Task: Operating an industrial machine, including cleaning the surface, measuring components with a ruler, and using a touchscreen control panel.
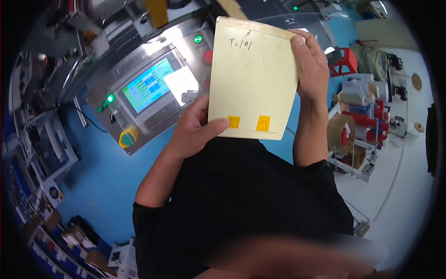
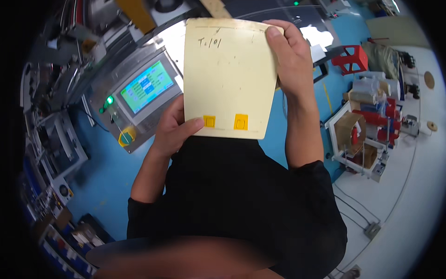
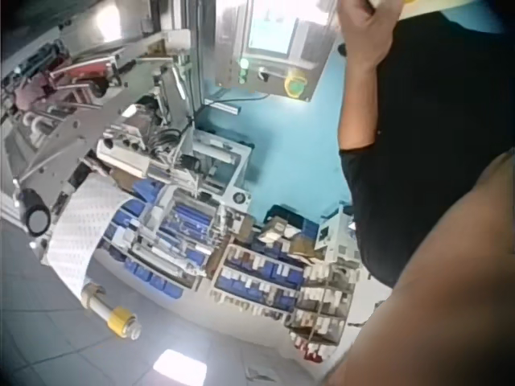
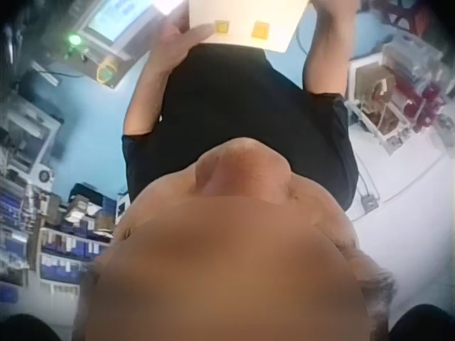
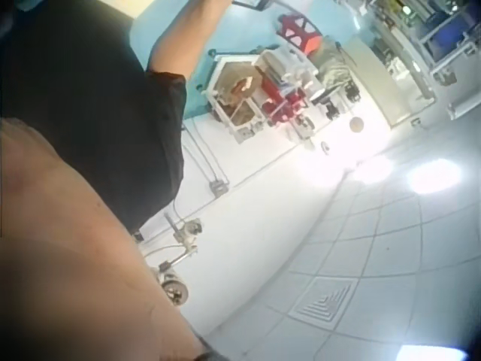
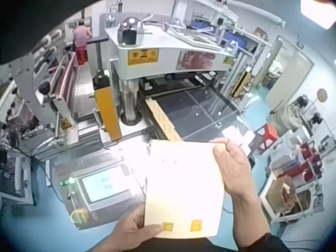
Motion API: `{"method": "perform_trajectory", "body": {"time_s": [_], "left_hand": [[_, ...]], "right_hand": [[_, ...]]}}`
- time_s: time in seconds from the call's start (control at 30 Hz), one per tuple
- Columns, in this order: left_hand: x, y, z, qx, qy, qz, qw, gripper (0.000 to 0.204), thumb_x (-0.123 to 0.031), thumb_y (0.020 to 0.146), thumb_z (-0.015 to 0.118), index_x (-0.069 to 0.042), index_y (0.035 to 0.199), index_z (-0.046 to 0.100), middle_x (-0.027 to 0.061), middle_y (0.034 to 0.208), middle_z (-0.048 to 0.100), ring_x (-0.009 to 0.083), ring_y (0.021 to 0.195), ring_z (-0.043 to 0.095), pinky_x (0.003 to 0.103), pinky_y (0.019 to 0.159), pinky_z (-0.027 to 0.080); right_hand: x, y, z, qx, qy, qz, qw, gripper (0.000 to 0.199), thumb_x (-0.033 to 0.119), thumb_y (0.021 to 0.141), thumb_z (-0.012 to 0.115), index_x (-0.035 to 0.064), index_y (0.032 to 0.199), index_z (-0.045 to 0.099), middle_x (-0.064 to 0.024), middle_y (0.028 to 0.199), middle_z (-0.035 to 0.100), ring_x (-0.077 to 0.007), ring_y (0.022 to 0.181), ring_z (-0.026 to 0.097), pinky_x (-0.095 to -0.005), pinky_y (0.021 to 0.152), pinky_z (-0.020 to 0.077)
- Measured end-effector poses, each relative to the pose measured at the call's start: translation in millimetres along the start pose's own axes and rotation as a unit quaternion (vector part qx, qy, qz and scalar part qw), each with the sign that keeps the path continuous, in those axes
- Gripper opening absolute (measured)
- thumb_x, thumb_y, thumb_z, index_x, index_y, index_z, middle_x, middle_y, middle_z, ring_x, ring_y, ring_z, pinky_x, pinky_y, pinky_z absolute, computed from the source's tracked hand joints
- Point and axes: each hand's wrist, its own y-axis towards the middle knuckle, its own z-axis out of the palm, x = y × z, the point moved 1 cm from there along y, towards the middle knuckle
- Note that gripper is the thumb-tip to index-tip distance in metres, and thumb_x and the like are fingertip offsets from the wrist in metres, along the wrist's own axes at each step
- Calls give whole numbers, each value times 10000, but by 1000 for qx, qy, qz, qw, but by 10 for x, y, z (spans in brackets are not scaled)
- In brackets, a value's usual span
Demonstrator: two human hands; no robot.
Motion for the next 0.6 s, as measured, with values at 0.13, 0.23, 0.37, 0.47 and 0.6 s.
{"method": "perform_trajectory", "body": {"time_s": [0.13,0.23,0.37,0.47,0.6], "left_hand": [[-12,182,120,58,0,-35,998,431,-65,915,603,43,1297,436,120,1122,628,143,986,622,280,833,522],[-16,385,333,54,20,-11,998,411,-51,924,584,44,1295,436,129,1120,634,154,976,633,278,802,535],[-19,697,515,54,53,-11,997,398,-53,935,564,46,1297,433,136,1130,635,156,971,638,277,808,531],[-5,931,682,39,66,-9,997,385,-58,943,551,49,1292,431,142,1133,633,156,971,639,276,815,531],[87,1292,963,-21,43,1,999,379,-69,950,541,55,1286,417,157,1142,623,159,968,641,277,825,535]], "right_hand": [[46,135,-362,-23,9,-36,999,274,245,990,519,10,1117,580,-53,938,663,-79,807,623,-213,698,500],[56,269,-707,-7,15,-38,999,269,239,995,508,7,1109,582,-48,941,663,-77,811,621,-216,703,500],[-25,512,-1171,39,71,-12,997,279,219,988,524,1,1157,567,-64,982,656,-91,852,619,-231,742,502],[-16,600,-1305,-17,56,-7,998,396,202,961,568,-13,1284,490,-89,1022,644,-115,881,619,-249,778,502],[-74,687,-1539,63,2,55,996,674,138,891,640,-22,1439,282,-116,1043,635,-150,878,630,-273,792,509]]}}
